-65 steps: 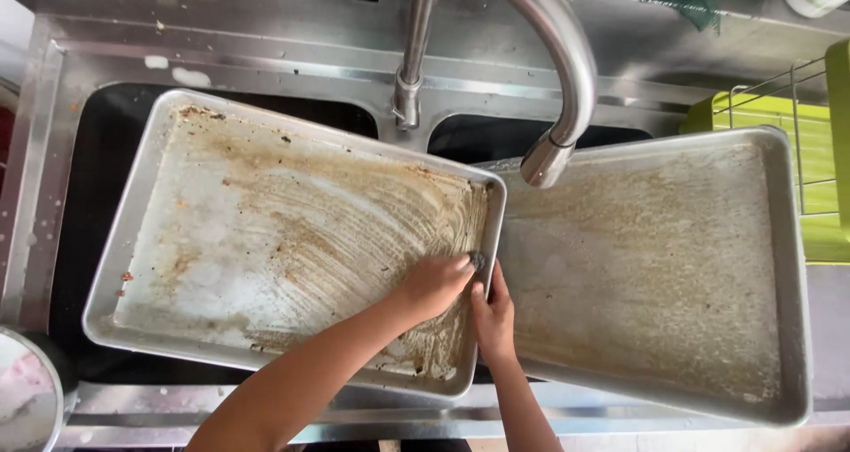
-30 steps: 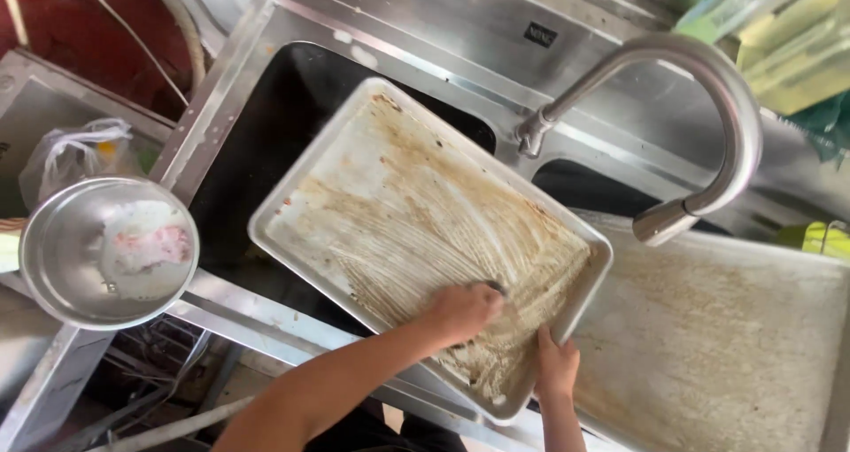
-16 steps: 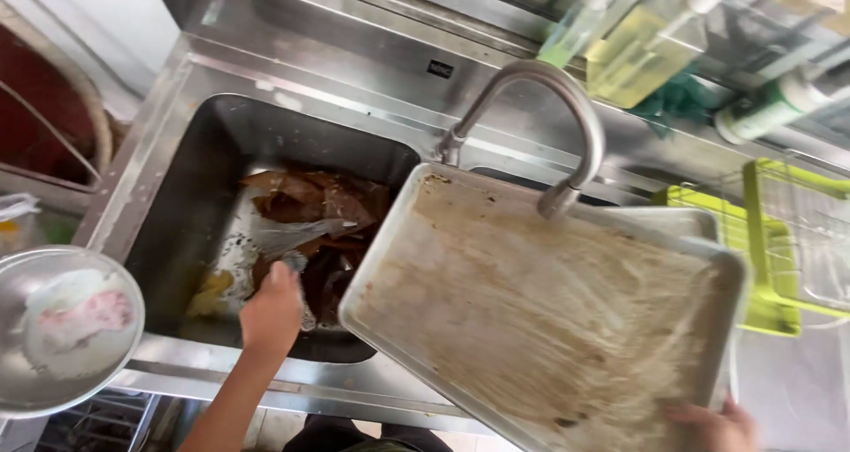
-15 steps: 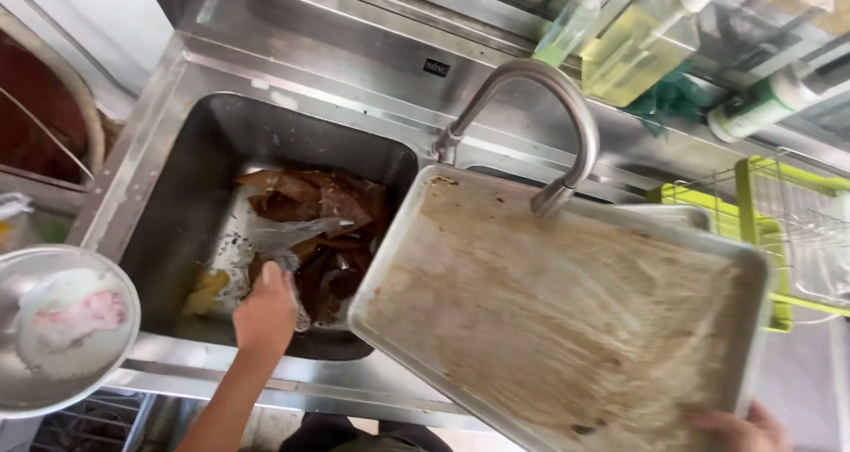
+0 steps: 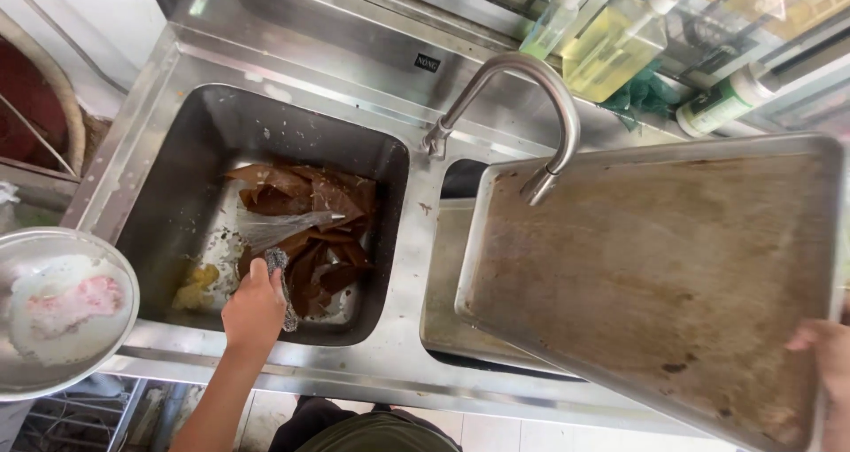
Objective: Washing and scrubbing large metal baking trays in a commercial sink.
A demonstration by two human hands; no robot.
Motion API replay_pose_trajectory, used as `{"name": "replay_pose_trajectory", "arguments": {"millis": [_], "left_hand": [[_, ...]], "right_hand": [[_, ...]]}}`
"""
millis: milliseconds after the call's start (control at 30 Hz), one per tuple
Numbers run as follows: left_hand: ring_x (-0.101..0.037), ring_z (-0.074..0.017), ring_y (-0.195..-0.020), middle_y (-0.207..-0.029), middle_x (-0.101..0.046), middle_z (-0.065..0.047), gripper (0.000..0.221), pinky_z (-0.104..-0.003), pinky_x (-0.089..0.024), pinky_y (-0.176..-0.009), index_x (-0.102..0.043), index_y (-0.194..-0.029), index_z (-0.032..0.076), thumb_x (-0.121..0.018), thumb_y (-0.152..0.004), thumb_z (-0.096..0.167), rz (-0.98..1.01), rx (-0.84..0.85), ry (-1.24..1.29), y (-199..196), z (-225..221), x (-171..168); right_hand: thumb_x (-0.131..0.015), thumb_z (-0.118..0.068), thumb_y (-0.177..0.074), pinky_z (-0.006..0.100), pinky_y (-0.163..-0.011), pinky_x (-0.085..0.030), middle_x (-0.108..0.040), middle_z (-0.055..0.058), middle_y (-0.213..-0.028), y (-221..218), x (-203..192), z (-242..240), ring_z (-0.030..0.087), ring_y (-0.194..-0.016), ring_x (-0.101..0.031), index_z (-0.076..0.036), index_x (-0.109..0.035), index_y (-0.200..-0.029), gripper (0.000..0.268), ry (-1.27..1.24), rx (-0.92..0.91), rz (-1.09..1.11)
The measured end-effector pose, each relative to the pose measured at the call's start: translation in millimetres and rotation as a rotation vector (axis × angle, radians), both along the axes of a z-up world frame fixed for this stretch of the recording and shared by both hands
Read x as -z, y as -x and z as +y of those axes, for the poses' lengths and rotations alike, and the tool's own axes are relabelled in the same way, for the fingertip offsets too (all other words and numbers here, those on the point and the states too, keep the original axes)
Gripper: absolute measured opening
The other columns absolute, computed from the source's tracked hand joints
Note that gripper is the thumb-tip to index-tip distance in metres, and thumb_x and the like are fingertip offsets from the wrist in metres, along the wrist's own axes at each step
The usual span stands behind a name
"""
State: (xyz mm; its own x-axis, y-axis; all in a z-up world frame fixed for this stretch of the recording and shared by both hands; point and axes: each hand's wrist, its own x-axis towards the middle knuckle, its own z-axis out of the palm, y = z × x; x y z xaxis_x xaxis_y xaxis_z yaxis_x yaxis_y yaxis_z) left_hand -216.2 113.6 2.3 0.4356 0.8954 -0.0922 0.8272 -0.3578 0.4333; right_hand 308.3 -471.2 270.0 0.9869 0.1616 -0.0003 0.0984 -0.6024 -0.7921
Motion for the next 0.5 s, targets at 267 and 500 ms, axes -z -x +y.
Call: {"name": "replay_pose_trajectory", "arguments": {"millis": [267,500], "left_hand": [[-0.069,-0.0412,-0.07,-0.08,-0.069,-0.019,0.023,-0.052,-0.056,-0.063,-0.053,-0.113,0.012,-0.056,-0.107,0.034,0.078,-0.135,-0.156,51,17,-14],[-0.068,-0.0412,-0.082,-0.108,-0.069,-0.02,0.023,-0.051,-0.054,-0.068,-0.057,-0.123,0.005,-0.065,-0.108,0.021,-0.001,-0.306,-0.509,148,56,-94]], "right_hand": [[-0.064,0.0,-0.073,0.035,-0.07,-0.045,-0.065,0.011,-0.076,-24,107,54,0.019,-0.072,-0.057,0.003,-0.075,-0.096,0.026,0.317,-0.152,-0.046],[-0.078,-0.007,-0.085,0.046,-0.078,-0.056,-0.072,0.019,-0.083,-141,238,-38,0.029,-0.076,-0.07,0.006,-0.072,-0.113,0.031,0.832,-0.235,-0.38]]}}
